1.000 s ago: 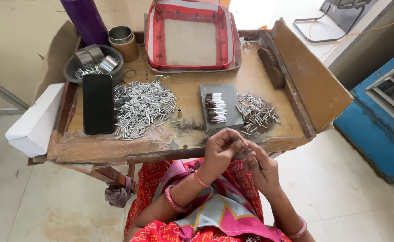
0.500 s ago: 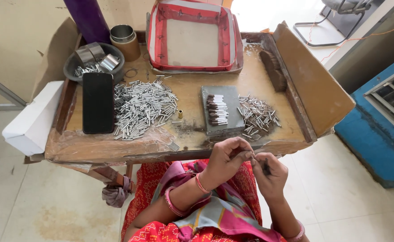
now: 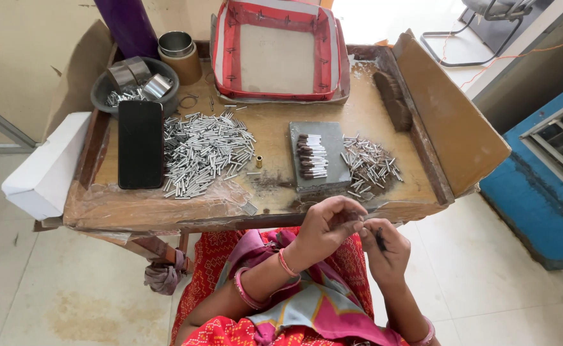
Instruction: The person is manually assembling small metal components on a workbench.
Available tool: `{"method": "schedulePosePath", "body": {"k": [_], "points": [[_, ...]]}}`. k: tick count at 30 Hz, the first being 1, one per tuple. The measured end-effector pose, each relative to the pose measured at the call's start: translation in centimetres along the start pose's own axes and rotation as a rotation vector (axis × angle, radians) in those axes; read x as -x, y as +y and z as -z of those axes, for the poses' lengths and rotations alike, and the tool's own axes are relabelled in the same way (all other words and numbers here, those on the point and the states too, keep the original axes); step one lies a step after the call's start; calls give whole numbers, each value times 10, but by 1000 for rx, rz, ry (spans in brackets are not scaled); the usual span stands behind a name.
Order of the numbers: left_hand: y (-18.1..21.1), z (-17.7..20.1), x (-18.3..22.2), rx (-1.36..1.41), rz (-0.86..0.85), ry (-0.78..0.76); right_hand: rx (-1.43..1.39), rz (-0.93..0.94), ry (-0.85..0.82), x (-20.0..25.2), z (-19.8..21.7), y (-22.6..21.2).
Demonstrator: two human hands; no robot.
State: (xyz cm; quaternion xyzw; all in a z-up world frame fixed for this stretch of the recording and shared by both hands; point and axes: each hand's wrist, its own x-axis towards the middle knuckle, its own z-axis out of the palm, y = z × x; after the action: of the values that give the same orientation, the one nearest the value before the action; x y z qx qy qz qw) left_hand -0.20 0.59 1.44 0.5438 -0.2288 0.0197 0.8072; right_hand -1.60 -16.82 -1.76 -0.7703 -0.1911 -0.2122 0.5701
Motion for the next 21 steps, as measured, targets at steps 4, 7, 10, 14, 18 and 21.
{"method": "schedulePosePath", "body": {"k": [4, 7, 10, 14, 18, 21], "points": [[-36, 15, 0, -84, -138, -99, 25, -24, -24, 2, 5, -1], [-45, 18, -1, 419, 150, -101, 94, 114, -53, 2, 9, -7], [-31, 21, -3, 483, 175, -91, 144, 251, -154, 5, 9, -4], [-34, 23, -3, 427, 186, -102, 147, 160, -163, 8, 6, 5], [-31, 17, -5, 316, 164, -102, 159, 19, -160, 6, 6, 9], [-33, 16, -6, 116, 31, -105, 91, -37, -84, 7, 4, 6]]}}
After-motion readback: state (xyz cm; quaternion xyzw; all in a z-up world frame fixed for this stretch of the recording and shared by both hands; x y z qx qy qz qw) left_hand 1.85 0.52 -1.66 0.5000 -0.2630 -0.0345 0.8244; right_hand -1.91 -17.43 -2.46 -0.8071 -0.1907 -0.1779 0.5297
